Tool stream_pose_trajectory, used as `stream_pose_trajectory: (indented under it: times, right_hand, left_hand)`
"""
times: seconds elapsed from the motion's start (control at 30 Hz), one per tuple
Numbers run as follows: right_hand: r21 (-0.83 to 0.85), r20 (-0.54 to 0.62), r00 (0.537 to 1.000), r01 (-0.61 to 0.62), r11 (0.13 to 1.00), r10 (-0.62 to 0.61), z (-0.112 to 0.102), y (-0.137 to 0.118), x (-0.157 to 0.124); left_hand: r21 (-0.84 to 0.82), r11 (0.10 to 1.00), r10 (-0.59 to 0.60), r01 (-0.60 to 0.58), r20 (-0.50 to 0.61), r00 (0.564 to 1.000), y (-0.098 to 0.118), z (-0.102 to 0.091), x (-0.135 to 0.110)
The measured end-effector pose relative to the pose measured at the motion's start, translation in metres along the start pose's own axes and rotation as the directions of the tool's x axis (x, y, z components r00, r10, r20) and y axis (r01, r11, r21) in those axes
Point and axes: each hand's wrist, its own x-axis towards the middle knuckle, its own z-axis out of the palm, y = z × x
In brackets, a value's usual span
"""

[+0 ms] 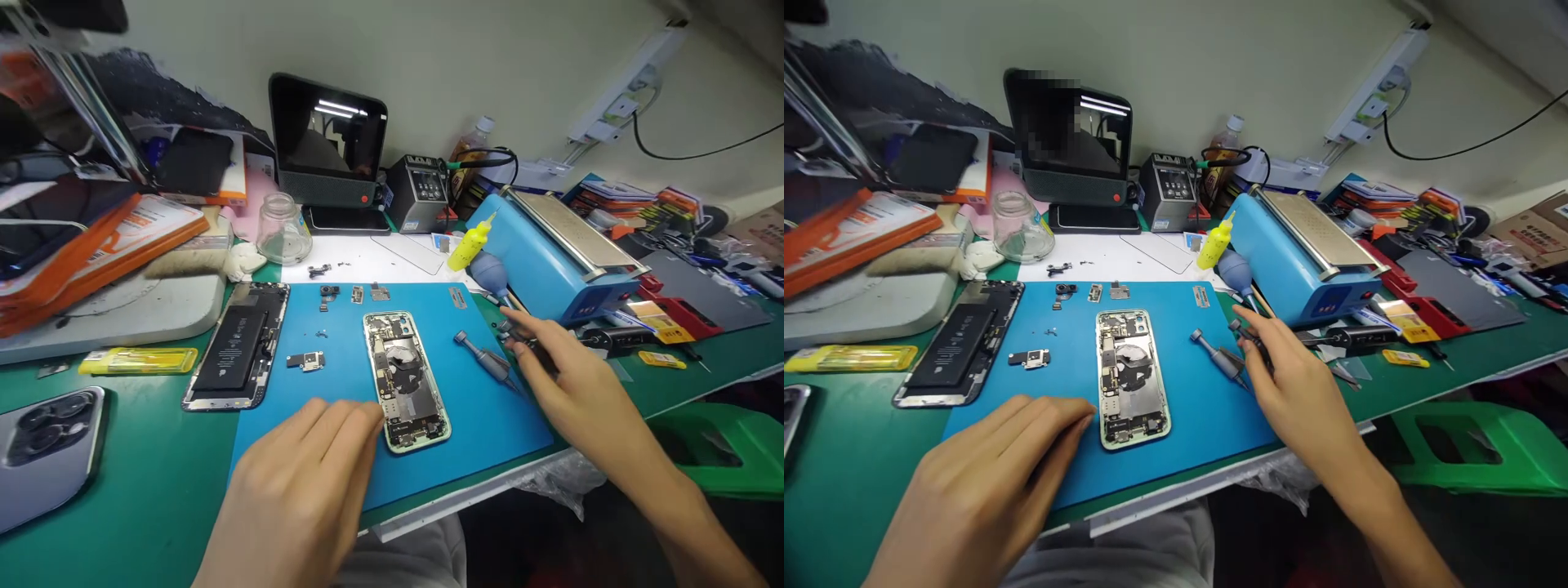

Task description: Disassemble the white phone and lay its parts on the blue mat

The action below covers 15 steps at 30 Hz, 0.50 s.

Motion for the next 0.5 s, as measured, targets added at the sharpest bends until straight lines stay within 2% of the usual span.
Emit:
stream_pose_trajectory:
  times: [0.1, 0.2, 0.3, 0.4, 0.5]
  right_hand:
    - [-0.076, -0.108, 0.989, 0.093, 0.993, -0.101, 0.017, 0.005, -0.003]
    - [-0.034, -0.214, 0.965, 0.146, 0.989, -0.150, 0.033, 0.010, -0.005]
    - [-0.030, -0.304, 0.939, 0.157, 0.987, -0.159, 0.043, 0.016, -0.006]
    - [-0.050, -0.342, 0.920, 0.186, 0.981, -0.192, 0.049, 0.023, -0.008]
    - [-0.062, -0.342, 0.911, 0.225, 0.972, -0.232, 0.053, 0.027, -0.010]
  left_hand:
    - [-0.049, 0.998, -0.049, 0.048, -0.008, 0.999, 0.002, 0.001, 0.002]
    - [-0.085, 0.991, -0.103, 0.100, -0.035, 0.994, 0.002, -0.005, 0.002]
    - [-0.028, 0.991, -0.137, 0.135, -0.090, 0.987, -0.002, -0.023, 0.005]
    - [0.087, 0.973, -0.201, 0.216, -0.151, 0.968, -0.009, -0.047, 0.015]
    - [0.127, 0.956, -0.251, 0.264, -0.108, 0.962, -0.023, -0.062, 0.035]
